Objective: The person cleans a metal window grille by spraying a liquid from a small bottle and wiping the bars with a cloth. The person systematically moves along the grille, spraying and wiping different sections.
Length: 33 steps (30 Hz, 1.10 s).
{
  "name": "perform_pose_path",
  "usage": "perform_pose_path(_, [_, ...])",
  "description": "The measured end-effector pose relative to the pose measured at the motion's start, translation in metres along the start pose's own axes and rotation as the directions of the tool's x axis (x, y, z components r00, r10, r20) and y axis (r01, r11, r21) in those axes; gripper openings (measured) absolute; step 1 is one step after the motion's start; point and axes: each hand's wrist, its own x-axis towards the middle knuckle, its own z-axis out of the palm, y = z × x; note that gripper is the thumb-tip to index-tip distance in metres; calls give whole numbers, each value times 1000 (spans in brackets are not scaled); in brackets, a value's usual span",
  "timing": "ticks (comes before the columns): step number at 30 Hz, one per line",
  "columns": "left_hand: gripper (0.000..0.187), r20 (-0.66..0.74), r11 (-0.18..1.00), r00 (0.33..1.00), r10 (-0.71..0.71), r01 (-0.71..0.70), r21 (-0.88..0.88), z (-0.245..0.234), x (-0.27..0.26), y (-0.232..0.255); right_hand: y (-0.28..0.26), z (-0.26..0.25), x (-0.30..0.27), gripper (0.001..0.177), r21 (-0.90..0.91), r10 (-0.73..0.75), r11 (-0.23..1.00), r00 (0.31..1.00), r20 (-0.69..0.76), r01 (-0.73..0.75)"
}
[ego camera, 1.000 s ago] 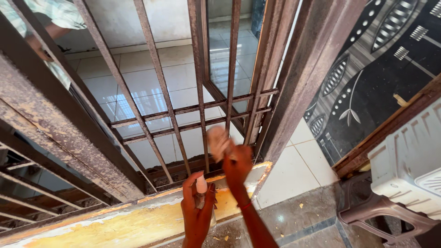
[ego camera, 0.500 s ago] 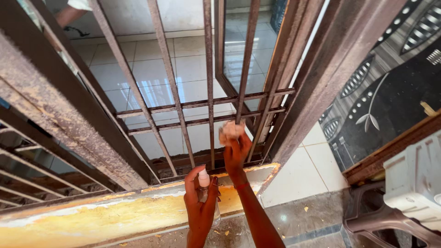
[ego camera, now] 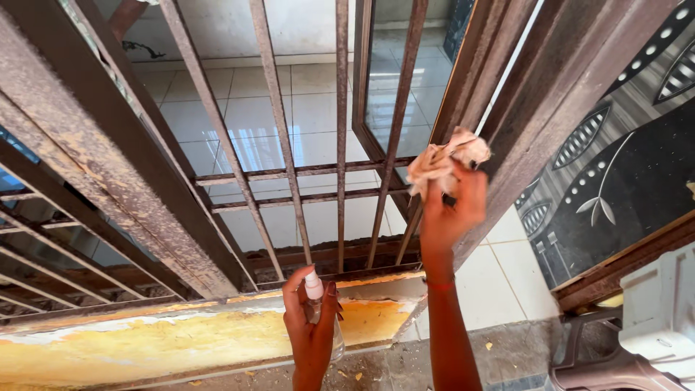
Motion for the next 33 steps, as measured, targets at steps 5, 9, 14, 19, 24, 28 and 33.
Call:
perform_pose_path(5, [43, 43, 999, 998, -39, 39, 3, 12, -1, 1, 44, 10, -49, 8, 26, 105, 994, 995, 4, -105])
perform_pose_path(9, [44, 58, 997, 997, -53, 50, 54, 23, -7, 1, 84, -4, -137, 8, 68, 333, 938, 938, 91, -340])
perform_pose_path(14, [43, 139, 996, 987, -83, 86, -11, 28, -20, 0, 108, -45, -192, 13, -176, 224, 967, 942, 250, -183])
perform_pose_path(19, [44, 175, 997, 982, -71, 76, -25, 32, -24, 2, 88, -67, -89, 12, -195, 341, 924, 939, 41, -328])
perform_pose_path(24, [42, 190, 997, 979, -76, 80, -10, 35, -31, 0, 70, -27, 20, 30, 111, -9, 994, 1000, 27, 6])
perform_pose_path(28, [42, 193, 990, 971, -138, 136, 24, 34, -33, -5, 84, -4, 0, 16, -220, -24, 975, 999, 35, 31])
perform_pose_path(33, [41, 169, 992, 978, -125, 124, 15, 35, -30, -7, 97, -4, -13, 11, -149, 20, 989, 1000, -20, -23])
